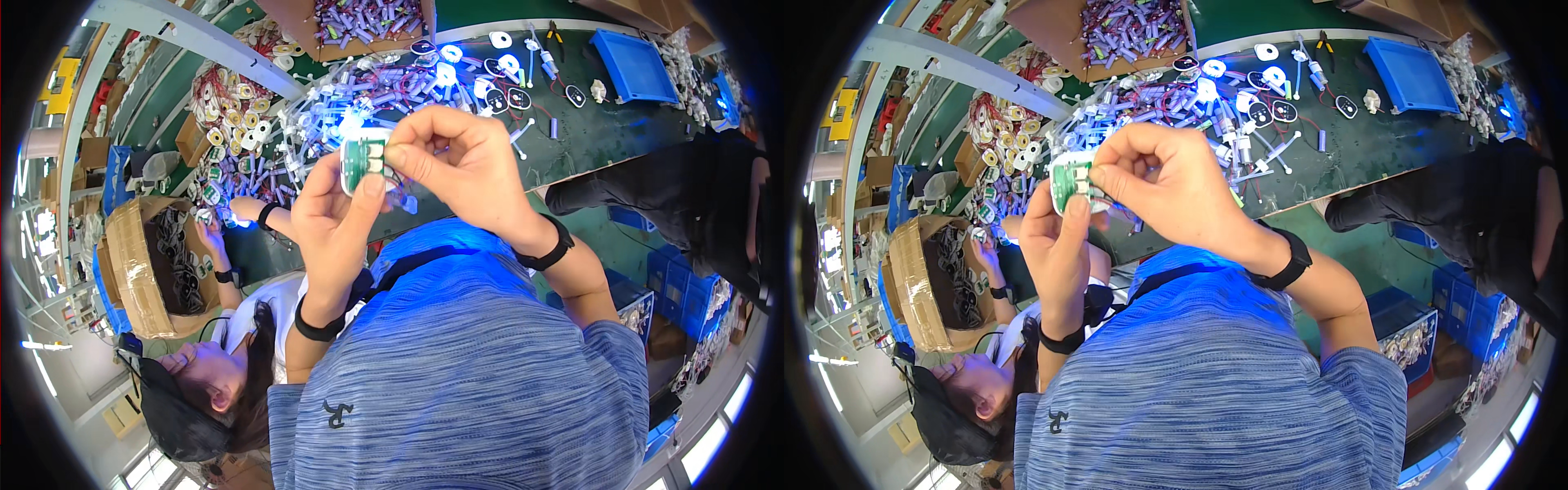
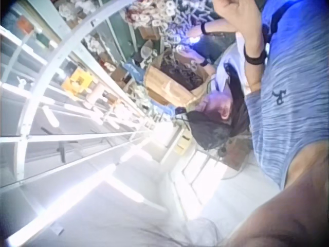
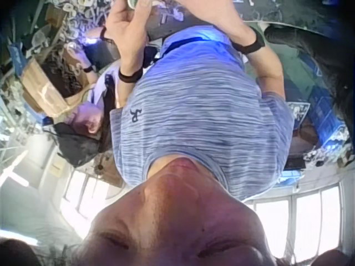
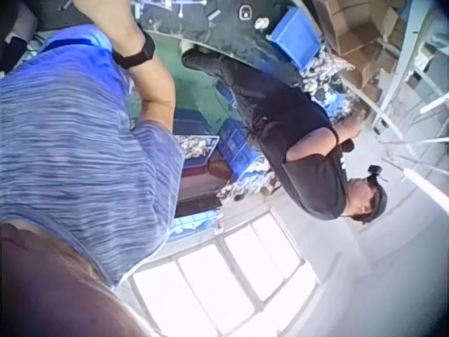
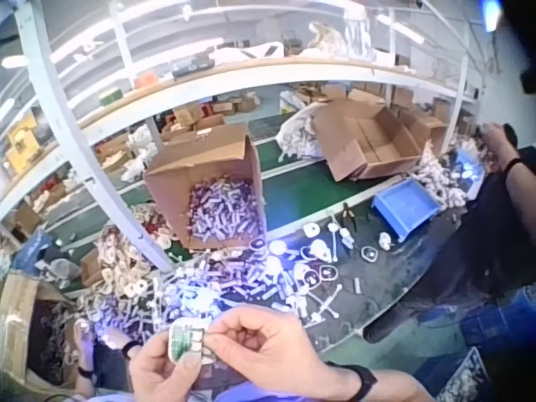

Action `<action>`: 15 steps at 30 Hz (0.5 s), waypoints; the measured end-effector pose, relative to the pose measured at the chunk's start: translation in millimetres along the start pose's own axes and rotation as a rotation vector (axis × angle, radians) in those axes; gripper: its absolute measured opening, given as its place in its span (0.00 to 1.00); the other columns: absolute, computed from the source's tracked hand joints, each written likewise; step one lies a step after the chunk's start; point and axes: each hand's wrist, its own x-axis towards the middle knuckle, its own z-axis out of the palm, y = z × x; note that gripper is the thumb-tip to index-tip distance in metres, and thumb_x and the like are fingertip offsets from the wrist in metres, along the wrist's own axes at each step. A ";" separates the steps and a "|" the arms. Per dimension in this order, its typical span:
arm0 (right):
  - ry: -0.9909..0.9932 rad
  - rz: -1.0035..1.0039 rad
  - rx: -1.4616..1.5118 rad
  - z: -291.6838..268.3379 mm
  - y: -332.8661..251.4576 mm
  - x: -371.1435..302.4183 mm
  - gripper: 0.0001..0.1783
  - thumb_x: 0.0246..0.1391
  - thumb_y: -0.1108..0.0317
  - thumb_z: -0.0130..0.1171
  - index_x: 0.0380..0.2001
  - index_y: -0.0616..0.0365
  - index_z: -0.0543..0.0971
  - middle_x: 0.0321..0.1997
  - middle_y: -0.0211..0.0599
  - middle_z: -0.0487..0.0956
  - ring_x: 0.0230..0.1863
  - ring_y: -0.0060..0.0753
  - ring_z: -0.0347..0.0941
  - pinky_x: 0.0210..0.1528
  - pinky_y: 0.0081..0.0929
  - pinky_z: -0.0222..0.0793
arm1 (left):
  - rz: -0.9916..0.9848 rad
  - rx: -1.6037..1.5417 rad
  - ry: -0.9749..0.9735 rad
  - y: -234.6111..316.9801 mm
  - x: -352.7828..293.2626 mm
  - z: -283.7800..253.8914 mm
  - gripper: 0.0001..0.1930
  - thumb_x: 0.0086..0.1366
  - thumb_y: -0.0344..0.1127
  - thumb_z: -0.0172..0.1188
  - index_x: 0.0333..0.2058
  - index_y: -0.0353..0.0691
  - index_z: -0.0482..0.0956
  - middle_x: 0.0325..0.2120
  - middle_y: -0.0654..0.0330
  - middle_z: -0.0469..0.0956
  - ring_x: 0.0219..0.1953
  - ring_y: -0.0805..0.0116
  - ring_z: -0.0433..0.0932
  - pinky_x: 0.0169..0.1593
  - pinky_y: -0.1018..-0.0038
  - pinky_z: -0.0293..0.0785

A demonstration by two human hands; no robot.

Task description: Assembling small electronic components including PCBs and light modules at a factory workbench.

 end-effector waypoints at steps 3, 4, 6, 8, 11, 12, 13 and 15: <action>-0.022 0.031 0.054 -5.8 -12.0 3.1 0.04 0.49 0.74 0.58 0.28 0.63 0.77 0.22 0.23 0.74 0.21 0.08 0.65 0.21 0.09 0.61 | 0.047 0.010 0.040 5.7 10.9 4.5 0.12 0.61 0.30 0.54 0.42 0.31 0.71 0.27 0.63 0.74 0.24 0.83 0.69 0.27 0.87 0.65; -0.060 0.024 0.076 -10.4 -15.6 3.7 0.06 0.49 0.74 0.57 0.32 0.63 0.76 0.26 0.26 0.76 0.24 0.10 0.68 0.25 0.10 0.63 | 0.082 0.002 0.043 8.3 15.9 5.8 0.11 0.61 0.30 0.53 0.40 0.32 0.72 0.26 0.64 0.74 0.23 0.84 0.68 0.25 0.87 0.63; -0.057 -0.080 0.087 -19.2 -12.3 3.6 0.11 0.48 0.74 0.58 0.38 0.62 0.74 0.32 0.30 0.76 0.31 0.15 0.71 0.34 0.14 0.66 | 0.109 0.012 0.042 15.4 25.8 11.5 0.10 0.61 0.31 0.53 0.39 0.32 0.73 0.25 0.65 0.74 0.20 0.84 0.66 0.23 0.87 0.61; -0.045 -0.135 -0.042 -32.2 -10.0 1.6 0.14 0.47 0.73 0.59 0.39 0.61 0.73 0.35 0.31 0.76 0.36 0.17 0.71 0.38 0.17 0.66 | 0.120 0.043 -0.048 21.1 33.6 10.9 0.12 0.63 0.32 0.50 0.41 0.30 0.71 0.29 0.60 0.75 0.22 0.80 0.69 0.25 0.84 0.63; 0.029 -0.216 -0.286 -52.1 -2.5 -1.4 0.17 0.46 0.70 0.60 0.41 0.60 0.72 0.40 0.33 0.75 0.42 0.22 0.70 0.45 0.22 0.65 | 0.118 -0.006 -0.090 35.5 43.4 21.5 0.11 0.62 0.33 0.51 0.39 0.30 0.72 0.27 0.60 0.76 0.21 0.80 0.69 0.24 0.85 0.63; 0.086 -0.242 -0.397 -57.7 2.3 -4.2 0.17 0.45 0.69 0.60 0.41 0.59 0.72 0.41 0.33 0.75 0.44 0.23 0.69 0.47 0.24 0.64 | 0.115 -0.028 -0.101 37.6 46.8 25.4 0.11 0.62 0.34 0.53 0.37 0.31 0.72 0.25 0.62 0.76 0.19 0.81 0.69 0.23 0.86 0.64; 0.180 -0.180 -0.351 -61.1 6.5 -8.5 0.18 0.45 0.67 0.60 0.41 0.58 0.72 0.42 0.33 0.74 0.46 0.24 0.68 0.49 0.24 0.62 | 0.115 -0.035 -0.134 39.0 50.7 26.6 0.11 0.62 0.34 0.53 0.37 0.31 0.72 0.25 0.61 0.76 0.18 0.80 0.70 0.23 0.85 0.65; 0.310 -0.069 -0.174 -76.4 31.0 -20.1 0.16 0.48 0.69 0.57 0.42 0.58 0.72 0.44 0.33 0.73 0.46 0.25 0.68 0.51 0.24 0.61 | 0.106 -0.062 -0.169 46.0 53.8 31.8 0.11 0.62 0.34 0.53 0.37 0.31 0.72 0.25 0.61 0.77 0.18 0.79 0.70 0.23 0.85 0.65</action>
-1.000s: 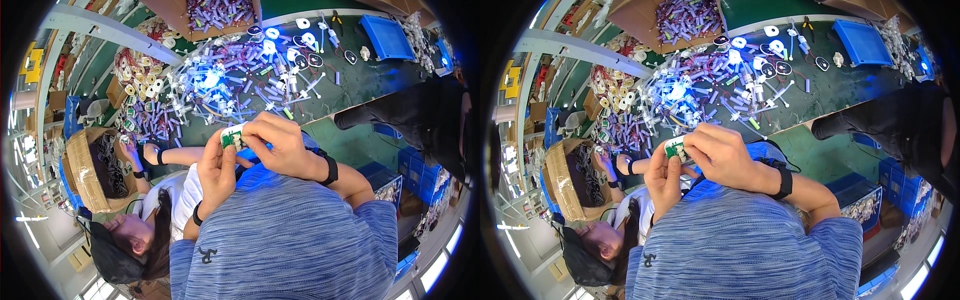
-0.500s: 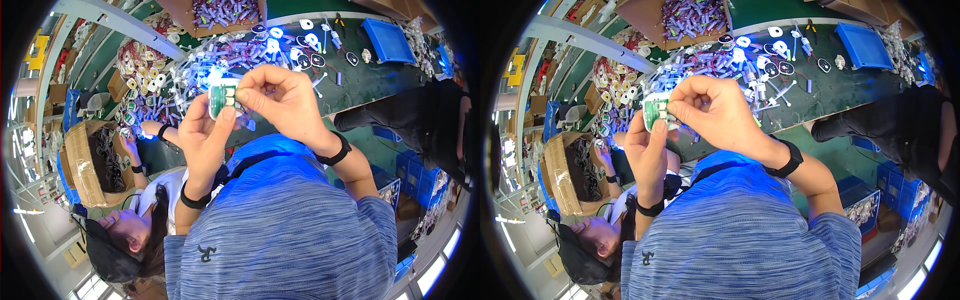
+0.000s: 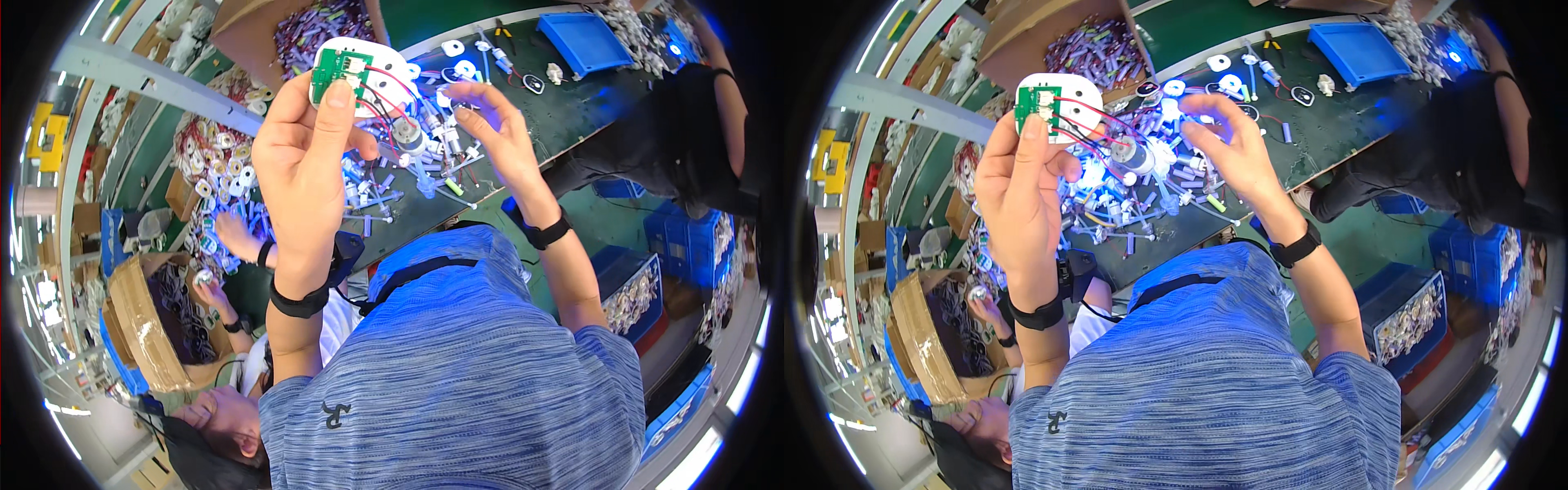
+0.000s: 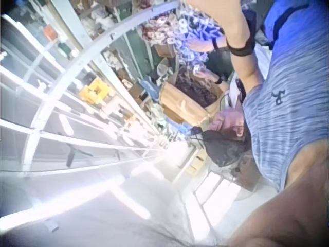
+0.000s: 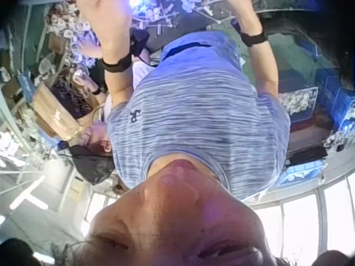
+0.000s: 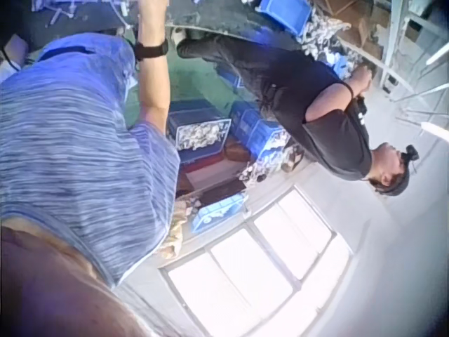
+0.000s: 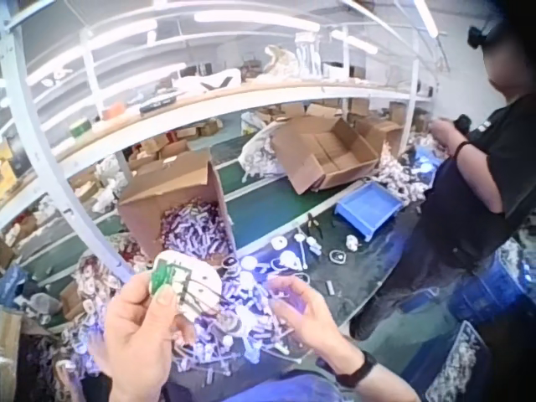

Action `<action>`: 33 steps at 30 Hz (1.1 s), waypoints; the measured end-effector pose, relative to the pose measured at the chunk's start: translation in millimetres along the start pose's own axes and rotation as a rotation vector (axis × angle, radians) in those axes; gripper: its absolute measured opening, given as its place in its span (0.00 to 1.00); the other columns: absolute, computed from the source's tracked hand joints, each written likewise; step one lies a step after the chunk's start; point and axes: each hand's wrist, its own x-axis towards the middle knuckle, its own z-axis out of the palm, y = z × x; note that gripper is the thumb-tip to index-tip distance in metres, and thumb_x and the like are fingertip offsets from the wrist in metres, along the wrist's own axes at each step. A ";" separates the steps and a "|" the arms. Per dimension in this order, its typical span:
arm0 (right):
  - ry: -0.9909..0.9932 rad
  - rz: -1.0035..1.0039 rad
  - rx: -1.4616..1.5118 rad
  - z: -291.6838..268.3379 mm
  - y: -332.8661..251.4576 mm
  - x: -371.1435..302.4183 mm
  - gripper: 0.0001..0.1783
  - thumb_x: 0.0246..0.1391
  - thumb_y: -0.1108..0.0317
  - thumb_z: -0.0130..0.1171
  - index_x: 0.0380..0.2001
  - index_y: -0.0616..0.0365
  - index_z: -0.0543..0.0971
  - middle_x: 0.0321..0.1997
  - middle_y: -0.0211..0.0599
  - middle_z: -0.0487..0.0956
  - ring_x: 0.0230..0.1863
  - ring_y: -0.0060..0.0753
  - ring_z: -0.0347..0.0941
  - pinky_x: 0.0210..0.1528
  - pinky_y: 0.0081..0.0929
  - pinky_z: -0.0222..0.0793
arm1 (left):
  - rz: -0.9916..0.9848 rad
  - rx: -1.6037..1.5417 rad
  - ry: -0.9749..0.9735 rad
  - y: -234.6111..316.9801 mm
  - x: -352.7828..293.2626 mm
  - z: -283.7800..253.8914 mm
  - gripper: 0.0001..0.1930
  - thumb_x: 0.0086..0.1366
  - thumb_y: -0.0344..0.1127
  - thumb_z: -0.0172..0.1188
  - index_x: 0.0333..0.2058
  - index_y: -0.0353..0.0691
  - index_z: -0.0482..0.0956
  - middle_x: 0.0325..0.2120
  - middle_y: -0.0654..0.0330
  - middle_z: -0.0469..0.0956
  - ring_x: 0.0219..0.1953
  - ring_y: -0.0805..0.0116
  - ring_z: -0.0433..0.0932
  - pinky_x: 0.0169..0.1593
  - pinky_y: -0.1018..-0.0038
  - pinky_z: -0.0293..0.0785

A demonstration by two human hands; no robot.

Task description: Assembling small electronic components including PCBs and light modules at a factory workbench.

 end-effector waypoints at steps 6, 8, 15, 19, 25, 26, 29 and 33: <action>-0.026 0.548 0.660 -5.3 90.9 -40.8 0.29 0.54 0.49 0.46 0.52 0.60 0.63 0.50 0.46 0.70 0.49 0.41 0.68 0.51 0.42 0.63 | -0.045 -0.262 -0.252 7.0 11.8 4.3 0.11 0.63 0.33 0.50 0.40 0.31 0.70 0.30 0.56 0.77 0.28 0.74 0.76 0.24 0.82 0.67; -0.123 0.679 0.943 9.7 90.3 -53.8 0.33 0.55 0.46 0.42 0.56 0.60 0.57 0.52 0.54 0.67 0.48 0.52 0.69 0.45 0.45 0.69 | -0.060 -0.274 -0.276 5.4 14.2 4.1 0.11 0.63 0.33 0.50 0.40 0.31 0.70 0.30 0.56 0.77 0.28 0.73 0.76 0.24 0.82 0.67; -0.067 0.520 1.107 16.1 61.0 -67.1 0.29 0.55 0.52 0.48 0.53 0.60 0.61 0.50 0.55 0.69 0.47 0.54 0.70 0.39 0.37 0.74 | -0.107 -0.282 -0.343 -2.5 10.7 -7.3 0.10 0.63 0.32 0.49 0.40 0.32 0.69 0.32 0.55 0.76 0.28 0.71 0.76 0.23 0.82 0.67; 0.106 0.456 0.938 1.2 46.5 -66.7 0.23 0.55 0.58 0.50 0.50 0.62 0.64 0.46 0.51 0.72 0.44 0.47 0.73 0.38 0.36 0.74 | -0.179 -0.250 -0.345 -4.5 5.8 -8.9 0.10 0.64 0.32 0.48 0.41 0.31 0.68 0.32 0.54 0.76 0.28 0.70 0.77 0.22 0.82 0.67; 0.257 0.361 0.769 -28.1 29.8 -62.0 0.17 0.56 0.62 0.49 0.45 0.59 0.67 0.43 0.42 0.74 0.41 0.36 0.74 0.33 0.27 0.72 | -0.236 -0.200 -0.378 -33.6 20.9 -2.5 0.11 0.64 0.33 0.48 0.40 0.32 0.68 0.32 0.53 0.76 0.27 0.70 0.77 0.22 0.83 0.66; 0.279 0.348 0.787 -39.7 34.4 -60.9 0.17 0.55 0.63 0.50 0.45 0.58 0.67 0.43 0.42 0.73 0.42 0.37 0.73 0.34 0.28 0.72 | -0.246 -0.194 -0.351 -40.0 21.7 3.8 0.10 0.64 0.34 0.48 0.40 0.32 0.68 0.32 0.54 0.76 0.27 0.70 0.77 0.22 0.83 0.66; 0.347 0.325 0.803 -75.5 44.7 -56.4 0.17 0.53 0.63 0.52 0.45 0.57 0.67 0.44 0.42 0.73 0.43 0.39 0.72 0.37 0.30 0.72 | -0.335 -0.216 -0.361 -64.2 29.2 22.1 0.10 0.63 0.32 0.49 0.41 0.33 0.68 0.30 0.57 0.76 0.26 0.73 0.75 0.22 0.82 0.67; 0.419 0.269 0.745 -118.5 37.9 -32.7 0.15 0.51 0.67 0.52 0.42 0.58 0.69 0.43 0.42 0.73 0.40 0.38 0.73 0.37 0.30 0.72 | -0.404 -0.230 -0.400 -82.3 41.5 53.9 0.11 0.62 0.31 0.51 0.42 0.34 0.68 0.31 0.58 0.76 0.26 0.74 0.74 0.25 0.81 0.68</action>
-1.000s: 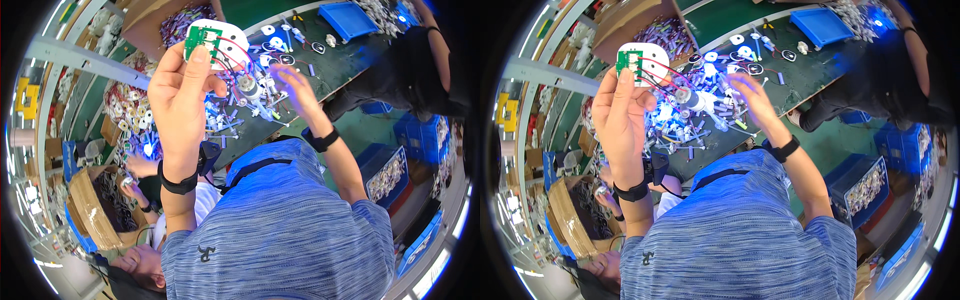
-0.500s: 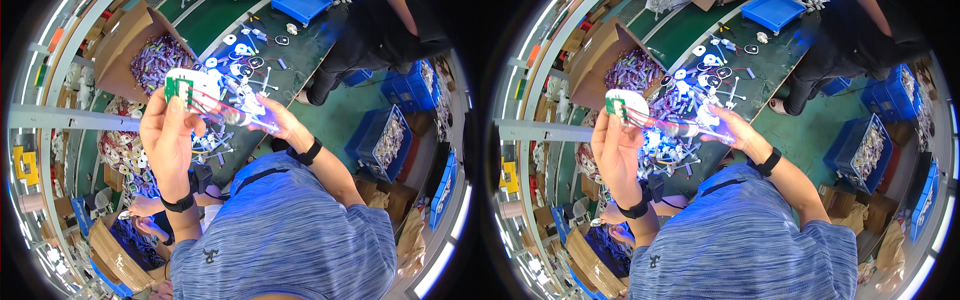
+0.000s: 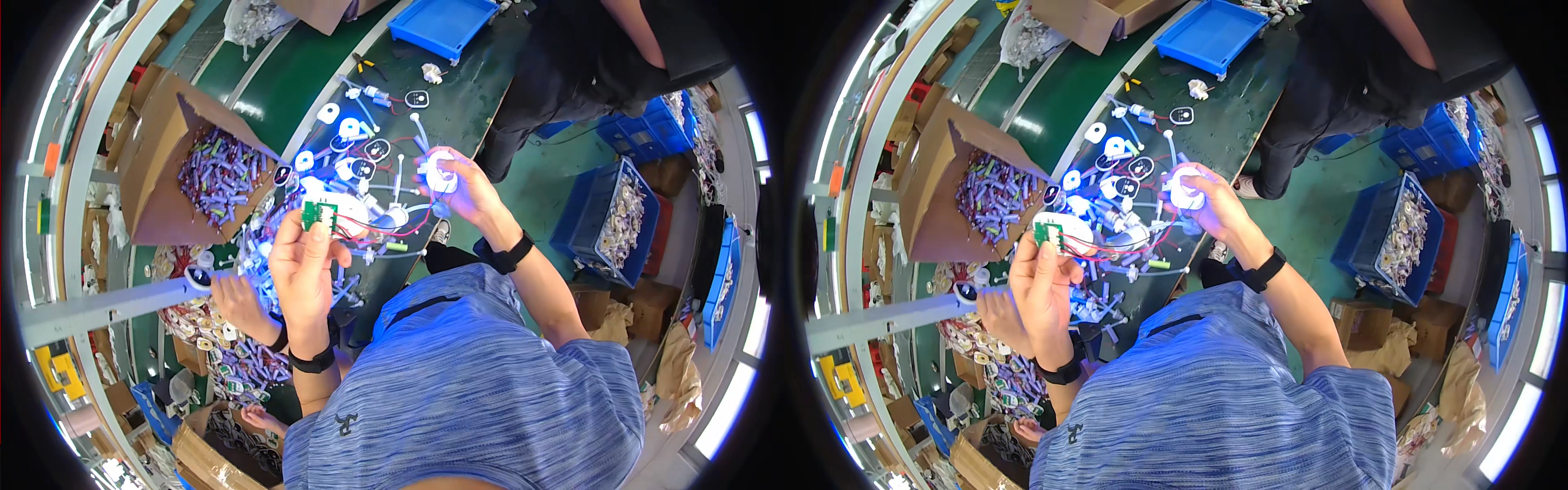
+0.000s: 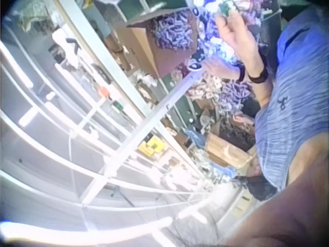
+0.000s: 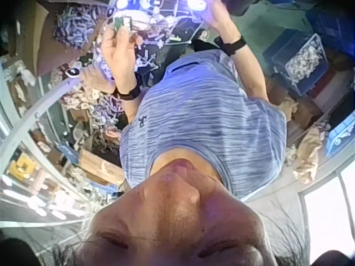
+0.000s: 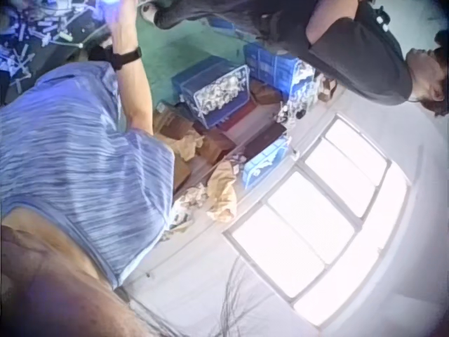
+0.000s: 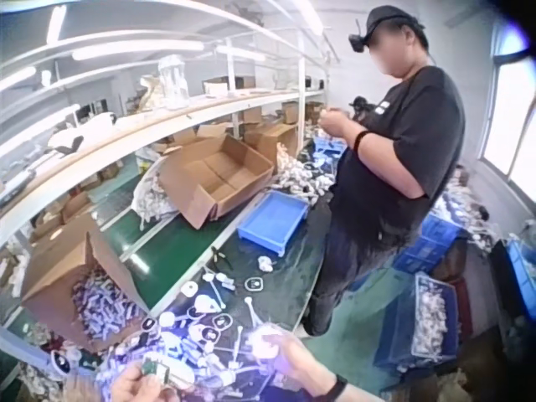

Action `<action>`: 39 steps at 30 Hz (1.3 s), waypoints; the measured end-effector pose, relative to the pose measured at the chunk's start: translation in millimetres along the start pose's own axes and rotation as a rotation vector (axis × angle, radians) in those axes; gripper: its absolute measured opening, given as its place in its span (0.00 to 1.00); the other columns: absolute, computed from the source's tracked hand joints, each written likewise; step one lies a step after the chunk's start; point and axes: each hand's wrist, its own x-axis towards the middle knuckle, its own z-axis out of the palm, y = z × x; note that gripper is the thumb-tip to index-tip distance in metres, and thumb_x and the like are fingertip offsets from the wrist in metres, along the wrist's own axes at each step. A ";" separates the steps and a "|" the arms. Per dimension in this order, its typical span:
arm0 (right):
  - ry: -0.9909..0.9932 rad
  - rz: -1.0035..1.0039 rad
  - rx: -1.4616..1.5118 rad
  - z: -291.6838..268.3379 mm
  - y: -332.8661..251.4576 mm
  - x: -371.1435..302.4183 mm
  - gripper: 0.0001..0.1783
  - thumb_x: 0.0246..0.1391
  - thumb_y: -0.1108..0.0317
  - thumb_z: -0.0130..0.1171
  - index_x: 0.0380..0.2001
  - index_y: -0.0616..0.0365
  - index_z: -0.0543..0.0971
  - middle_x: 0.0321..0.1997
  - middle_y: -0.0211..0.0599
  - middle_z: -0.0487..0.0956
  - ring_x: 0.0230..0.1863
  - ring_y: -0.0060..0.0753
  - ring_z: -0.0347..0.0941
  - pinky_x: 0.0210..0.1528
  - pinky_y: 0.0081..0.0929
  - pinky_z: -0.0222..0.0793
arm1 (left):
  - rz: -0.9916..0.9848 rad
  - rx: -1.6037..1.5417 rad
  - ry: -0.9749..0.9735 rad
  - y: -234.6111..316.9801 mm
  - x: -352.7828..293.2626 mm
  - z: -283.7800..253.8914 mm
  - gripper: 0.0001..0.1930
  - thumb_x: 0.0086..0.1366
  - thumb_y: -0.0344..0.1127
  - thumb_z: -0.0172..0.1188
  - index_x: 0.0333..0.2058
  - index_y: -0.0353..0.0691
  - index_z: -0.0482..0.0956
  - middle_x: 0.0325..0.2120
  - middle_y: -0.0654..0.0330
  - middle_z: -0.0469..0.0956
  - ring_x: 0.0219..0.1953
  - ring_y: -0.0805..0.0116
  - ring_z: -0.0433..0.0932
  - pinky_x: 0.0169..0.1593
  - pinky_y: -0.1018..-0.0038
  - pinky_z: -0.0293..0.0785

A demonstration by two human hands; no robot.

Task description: Assembling small electronic components including PCBs and light modules at a factory workbench.

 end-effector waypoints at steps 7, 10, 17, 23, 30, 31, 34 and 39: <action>0.115 -0.083 -0.010 -39.5 -50.6 73.1 0.13 0.49 0.71 0.50 0.39 0.61 0.70 0.38 0.41 0.75 0.34 0.35 0.74 0.29 0.26 0.70 | -0.087 0.071 -0.031 -36.0 67.9 36.9 0.10 0.63 0.30 0.49 0.41 0.33 0.68 0.30 0.58 0.76 0.25 0.74 0.74 0.24 0.80 0.68; 0.164 -0.135 0.037 -57.5 -69.7 108.8 0.13 0.50 0.70 0.50 0.40 0.62 0.69 0.38 0.41 0.75 0.35 0.36 0.74 0.30 0.26 0.70 | -0.120 0.051 -0.060 -50.7 105.2 50.1 0.10 0.63 0.30 0.48 0.42 0.33 0.68 0.31 0.56 0.76 0.28 0.70 0.77 0.25 0.81 0.68; 0.206 -0.212 0.274 -105.3 -124.1 211.4 0.17 0.54 0.66 0.51 0.41 0.68 0.68 0.37 0.46 0.73 0.35 0.39 0.71 0.28 0.26 0.68 | -0.108 0.079 -0.032 -80.7 199.0 83.0 0.10 0.63 0.34 0.49 0.40 0.34 0.69 0.32 0.56 0.77 0.31 0.73 0.77 0.26 0.84 0.68; 0.292 -0.189 0.521 -146.4 -141.0 283.7 0.14 0.53 0.67 0.51 0.39 0.67 0.68 0.35 0.48 0.71 0.34 0.42 0.70 0.27 0.26 0.67 | -0.109 0.097 -0.028 -111.5 265.9 99.3 0.11 0.63 0.36 0.50 0.39 0.34 0.70 0.32 0.57 0.77 0.33 0.71 0.78 0.27 0.83 0.69; 0.254 -0.121 0.701 -184.0 -137.5 321.8 0.14 0.54 0.67 0.50 0.39 0.66 0.66 0.34 0.48 0.70 0.32 0.41 0.68 0.25 0.24 0.67 | -0.163 0.149 -0.023 -136.7 300.9 104.6 0.12 0.63 0.37 0.51 0.40 0.34 0.68 0.32 0.56 0.77 0.31 0.73 0.77 0.27 0.84 0.69; 0.221 -0.119 0.699 -189.0 -137.2 323.4 0.14 0.54 0.66 0.50 0.39 0.66 0.66 0.34 0.48 0.70 0.32 0.41 0.68 0.25 0.24 0.67 | -0.165 0.163 -0.019 -137.6 304.4 106.4 0.13 0.63 0.38 0.51 0.40 0.34 0.68 0.30 0.56 0.78 0.30 0.75 0.77 0.27 0.84 0.69; 0.301 -0.101 0.676 -187.2 -138.8 328.2 0.14 0.54 0.67 0.50 0.39 0.66 0.65 0.35 0.49 0.70 0.32 0.41 0.68 0.25 0.24 0.67 | -0.156 0.189 -0.018 -144.7 313.3 102.9 0.13 0.63 0.38 0.51 0.40 0.34 0.68 0.29 0.57 0.78 0.29 0.75 0.76 0.26 0.84 0.68; 0.250 -0.103 0.584 -190.1 -140.6 329.7 0.13 0.56 0.67 0.47 0.41 0.63 0.62 0.37 0.48 0.69 0.34 0.40 0.68 0.30 0.26 0.68 | -0.126 0.225 -0.040 -152.3 319.2 100.5 0.12 0.62 0.36 0.53 0.38 0.34 0.70 0.29 0.58 0.78 0.30 0.75 0.76 0.23 0.84 0.68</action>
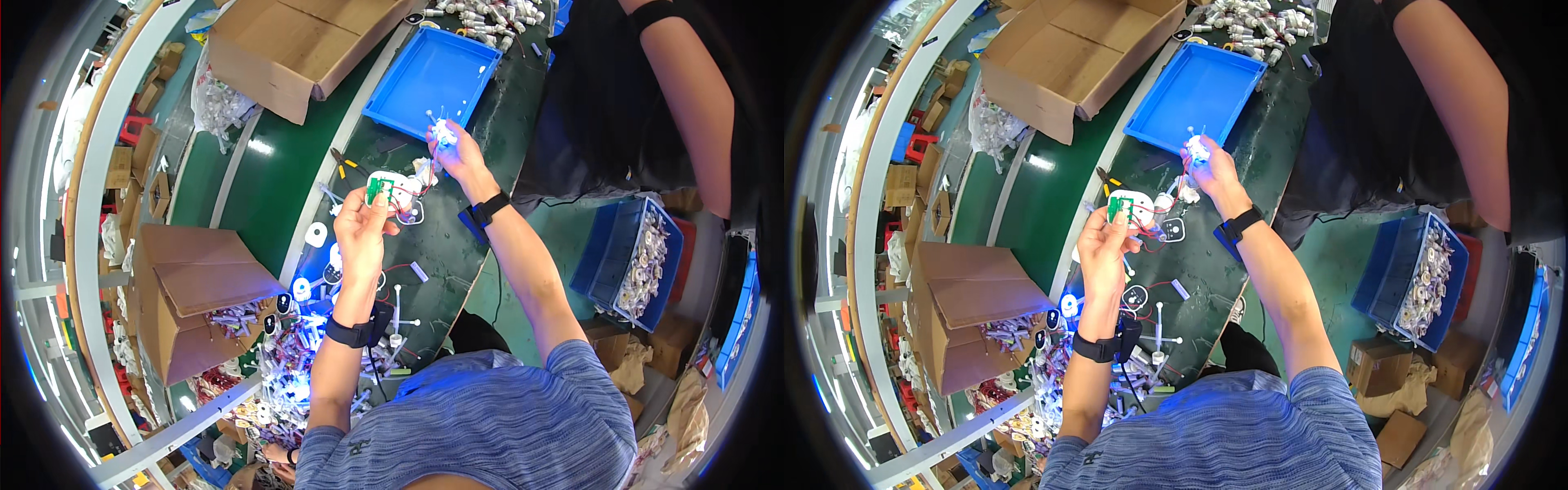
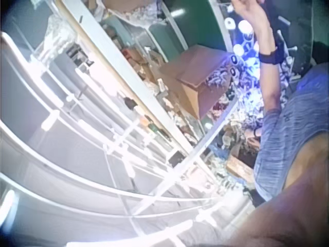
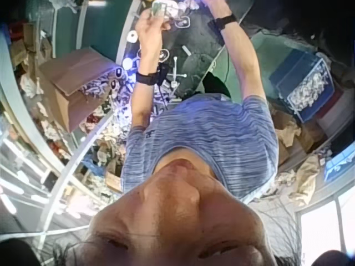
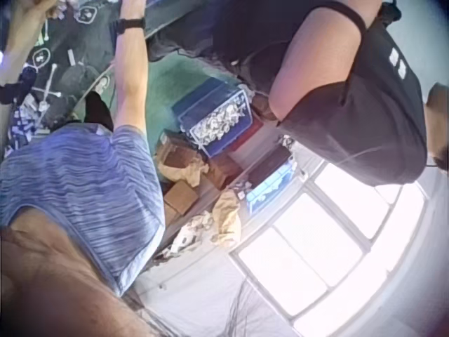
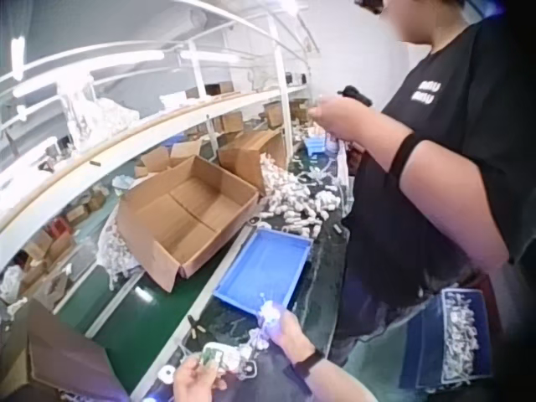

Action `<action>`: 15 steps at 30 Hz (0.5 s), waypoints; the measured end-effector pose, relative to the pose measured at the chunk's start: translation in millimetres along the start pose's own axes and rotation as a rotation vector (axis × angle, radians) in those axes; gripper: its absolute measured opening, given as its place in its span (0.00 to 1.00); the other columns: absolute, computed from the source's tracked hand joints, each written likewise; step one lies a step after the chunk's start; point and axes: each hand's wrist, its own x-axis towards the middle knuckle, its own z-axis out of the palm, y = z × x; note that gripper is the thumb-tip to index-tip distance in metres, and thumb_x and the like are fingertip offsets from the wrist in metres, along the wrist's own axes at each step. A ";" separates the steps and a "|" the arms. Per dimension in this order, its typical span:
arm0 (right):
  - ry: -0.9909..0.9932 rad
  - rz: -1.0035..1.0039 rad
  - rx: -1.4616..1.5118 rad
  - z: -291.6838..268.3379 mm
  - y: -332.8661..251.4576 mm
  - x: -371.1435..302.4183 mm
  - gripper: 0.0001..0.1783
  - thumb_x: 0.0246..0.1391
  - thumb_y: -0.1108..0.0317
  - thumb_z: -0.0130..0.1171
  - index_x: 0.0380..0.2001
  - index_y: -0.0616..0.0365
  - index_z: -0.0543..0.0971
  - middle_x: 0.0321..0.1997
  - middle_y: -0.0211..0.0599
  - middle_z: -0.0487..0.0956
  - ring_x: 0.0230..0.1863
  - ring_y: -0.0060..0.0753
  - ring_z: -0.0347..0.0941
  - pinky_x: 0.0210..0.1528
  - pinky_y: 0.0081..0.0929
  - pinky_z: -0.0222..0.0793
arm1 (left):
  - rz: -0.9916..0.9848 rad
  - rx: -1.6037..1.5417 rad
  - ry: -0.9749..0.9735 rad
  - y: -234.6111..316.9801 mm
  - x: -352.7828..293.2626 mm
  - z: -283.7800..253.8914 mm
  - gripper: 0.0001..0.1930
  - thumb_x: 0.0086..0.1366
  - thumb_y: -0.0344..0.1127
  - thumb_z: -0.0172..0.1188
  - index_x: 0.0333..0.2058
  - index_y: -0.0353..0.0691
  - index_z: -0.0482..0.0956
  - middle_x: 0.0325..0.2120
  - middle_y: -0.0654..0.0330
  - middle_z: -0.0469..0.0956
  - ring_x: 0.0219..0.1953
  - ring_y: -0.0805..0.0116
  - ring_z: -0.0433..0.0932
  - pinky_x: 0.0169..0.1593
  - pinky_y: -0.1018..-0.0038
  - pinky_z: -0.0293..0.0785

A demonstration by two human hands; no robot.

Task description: Assembling small electronic components including PCBs and light modules at a factory workbench.

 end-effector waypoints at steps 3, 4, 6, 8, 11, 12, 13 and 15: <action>0.055 -0.019 -0.008 -1.4 -1.3 0.3 0.15 0.54 0.66 0.49 0.40 0.67 0.65 0.36 0.50 0.71 0.32 0.40 0.69 0.26 0.24 0.67 | -0.023 0.017 0.053 -2.9 4.1 6.2 0.13 0.62 0.35 0.53 0.40 0.32 0.69 0.28 0.55 0.78 0.26 0.74 0.77 0.24 0.84 0.68; 0.054 -0.023 -0.025 -1.7 -2.0 0.1 0.16 0.54 0.66 0.49 0.40 0.67 0.65 0.36 0.50 0.71 0.32 0.40 0.69 0.27 0.25 0.67 | -0.030 0.011 0.049 -1.5 4.5 8.2 0.13 0.62 0.35 0.53 0.40 0.32 0.69 0.29 0.55 0.78 0.29 0.73 0.78 0.25 0.84 0.70; 0.051 -0.025 -0.038 -2.6 -2.3 0.0 0.16 0.54 0.66 0.49 0.41 0.67 0.64 0.36 0.50 0.71 0.32 0.40 0.69 0.27 0.25 0.67 | -0.030 -0.011 0.035 -5.0 6.1 8.5 0.13 0.62 0.35 0.52 0.41 0.32 0.68 0.30 0.54 0.78 0.30 0.72 0.78 0.26 0.83 0.70; 0.046 -0.025 -0.051 -3.1 -2.5 0.8 0.16 0.54 0.66 0.49 0.41 0.68 0.64 0.36 0.50 0.71 0.32 0.40 0.69 0.27 0.25 0.66 | -0.028 -0.031 0.023 -7.0 6.4 7.4 0.13 0.62 0.35 0.52 0.41 0.32 0.68 0.30 0.54 0.77 0.31 0.71 0.78 0.26 0.83 0.71; 0.033 -0.016 -0.056 -4.0 -3.6 1.2 0.16 0.54 0.66 0.49 0.41 0.68 0.64 0.36 0.50 0.71 0.32 0.40 0.69 0.27 0.26 0.66 | -0.015 -0.035 0.017 -8.5 6.0 6.7 0.13 0.63 0.34 0.51 0.41 0.32 0.68 0.31 0.54 0.77 0.30 0.71 0.78 0.27 0.82 0.72; 0.045 -0.015 -0.053 -4.0 -4.0 1.7 0.16 0.54 0.66 0.49 0.41 0.68 0.64 0.36 0.51 0.71 0.32 0.40 0.69 0.27 0.26 0.66 | -0.024 -0.044 0.020 -8.4 5.8 7.4 0.12 0.63 0.34 0.51 0.41 0.32 0.68 0.31 0.54 0.77 0.30 0.70 0.78 0.27 0.82 0.72; 0.056 -0.015 -0.051 -4.0 -4.4 2.0 0.16 0.54 0.66 0.49 0.41 0.69 0.64 0.36 0.51 0.71 0.32 0.40 0.69 0.27 0.26 0.66 | -0.033 -0.053 0.023 -8.1 5.4 8.3 0.12 0.63 0.34 0.51 0.41 0.32 0.68 0.31 0.54 0.77 0.30 0.70 0.78 0.27 0.81 0.72; 0.054 -0.020 -0.050 -4.4 -4.4 1.3 0.16 0.54 0.66 0.49 0.41 0.69 0.64 0.36 0.51 0.71 0.32 0.40 0.69 0.27 0.25 0.67 | -0.038 -0.054 0.026 -6.4 3.7 10.1 0.12 0.63 0.34 0.51 0.41 0.32 0.68 0.31 0.54 0.77 0.30 0.70 0.78 0.27 0.81 0.72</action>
